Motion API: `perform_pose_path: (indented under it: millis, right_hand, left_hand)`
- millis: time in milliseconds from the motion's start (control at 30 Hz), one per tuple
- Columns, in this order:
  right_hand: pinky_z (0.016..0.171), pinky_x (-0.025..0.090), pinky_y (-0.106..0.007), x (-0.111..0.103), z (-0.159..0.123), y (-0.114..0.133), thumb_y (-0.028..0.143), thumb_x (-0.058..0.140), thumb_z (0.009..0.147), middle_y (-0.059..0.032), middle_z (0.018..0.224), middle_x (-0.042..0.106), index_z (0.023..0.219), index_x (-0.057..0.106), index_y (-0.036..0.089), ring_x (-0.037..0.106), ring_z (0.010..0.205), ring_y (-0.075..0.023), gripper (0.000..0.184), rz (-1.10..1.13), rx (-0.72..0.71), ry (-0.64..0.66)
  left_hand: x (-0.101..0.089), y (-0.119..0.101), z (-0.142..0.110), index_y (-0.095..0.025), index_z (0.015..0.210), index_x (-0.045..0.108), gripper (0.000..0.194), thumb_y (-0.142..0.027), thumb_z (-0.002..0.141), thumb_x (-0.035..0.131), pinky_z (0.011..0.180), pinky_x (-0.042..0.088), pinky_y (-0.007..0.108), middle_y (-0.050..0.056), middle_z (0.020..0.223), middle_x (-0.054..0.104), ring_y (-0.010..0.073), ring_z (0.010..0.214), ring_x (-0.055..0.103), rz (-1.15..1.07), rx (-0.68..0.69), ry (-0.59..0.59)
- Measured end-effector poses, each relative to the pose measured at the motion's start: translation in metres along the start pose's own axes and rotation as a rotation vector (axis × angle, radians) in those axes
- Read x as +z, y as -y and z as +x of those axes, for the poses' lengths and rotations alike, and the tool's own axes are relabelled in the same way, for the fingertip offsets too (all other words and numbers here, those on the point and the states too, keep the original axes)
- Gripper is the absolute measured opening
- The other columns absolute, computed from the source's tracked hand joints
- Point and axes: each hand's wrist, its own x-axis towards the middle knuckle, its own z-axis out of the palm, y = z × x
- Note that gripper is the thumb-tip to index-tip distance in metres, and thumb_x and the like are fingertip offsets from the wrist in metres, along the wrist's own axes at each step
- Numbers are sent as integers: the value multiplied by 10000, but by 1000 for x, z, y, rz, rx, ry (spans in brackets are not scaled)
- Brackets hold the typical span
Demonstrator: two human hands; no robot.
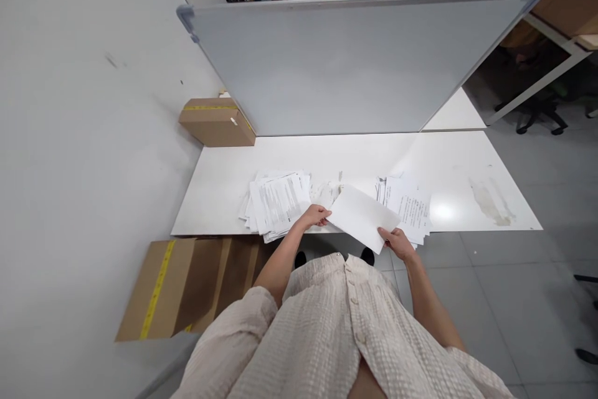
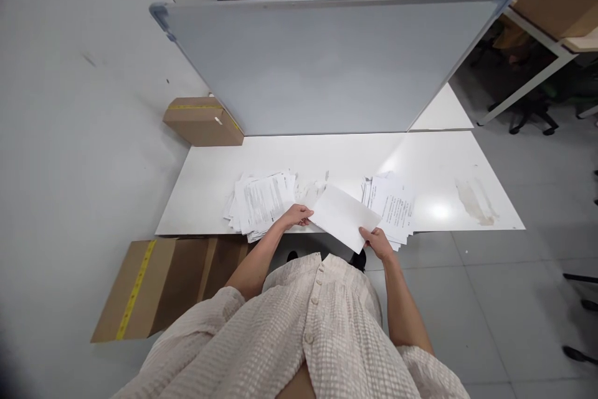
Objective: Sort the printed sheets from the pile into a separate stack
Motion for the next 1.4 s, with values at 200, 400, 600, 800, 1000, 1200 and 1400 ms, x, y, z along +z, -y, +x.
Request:
perform_pose_path:
  millis: [200,400,600,800,1000,1200,1400]
  right_hand:
    - [437,368,-251,0,2,8,457,602,633,-70,629,595,658,603,117,462,511,-129,340,-64,-16,36]
    - [454,367,-243,1,1,10,475,592,636,-77,669,605,731,607,99,459,521,-121,388,-85,-31,60]
    - [484,394,-245,3,1,3,456,616,625,-82,717,632,764,614,105,514,578,-145,377,-10,1,39]
    - [490,427,-252,0,-4,-16,380,665,602,-79,700,644,756,610,111,555,594,-162,315,121,110,-6]
    - [328,334,-201,-12,-21,-60,291,694,583,-10,561,585,699,583,139,443,415,-89,221,286,199,-200]
    - [273,326,-188,9,-23,-72,206,672,589,6,548,572,693,564,165,428,382,-80,156,445,250,-356]
    - [317,409,-176,35,-12,-71,211,667,608,12,548,583,724,546,158,490,413,-90,176,538,296,-432]
  left_hand:
    - [-1,-1,-2,-104,644,568,231,-307,627,677,475,416,200,4,459,556,92,474,542,-16,44,-26]
    - [-5,-1,-2,-97,670,570,195,-246,622,686,500,438,197,-2,482,565,94,508,564,-23,62,-14]
    - [-7,3,3,-96,678,569,148,-203,641,665,506,447,201,0,505,571,99,520,573,-4,85,0]
    - [9,1,5,-101,685,601,98,-188,652,635,507,442,195,-6,493,569,95,511,562,151,70,-80]
    - [23,8,9,-114,842,626,176,-218,736,532,618,468,221,46,718,650,108,602,598,337,70,-130]
    - [34,0,16,-178,1092,549,331,-187,799,395,868,388,286,63,1078,586,184,985,531,706,300,-181]
    - [44,-10,25,-226,1298,309,473,-155,831,288,957,288,334,56,1315,379,216,1181,363,888,295,-89]
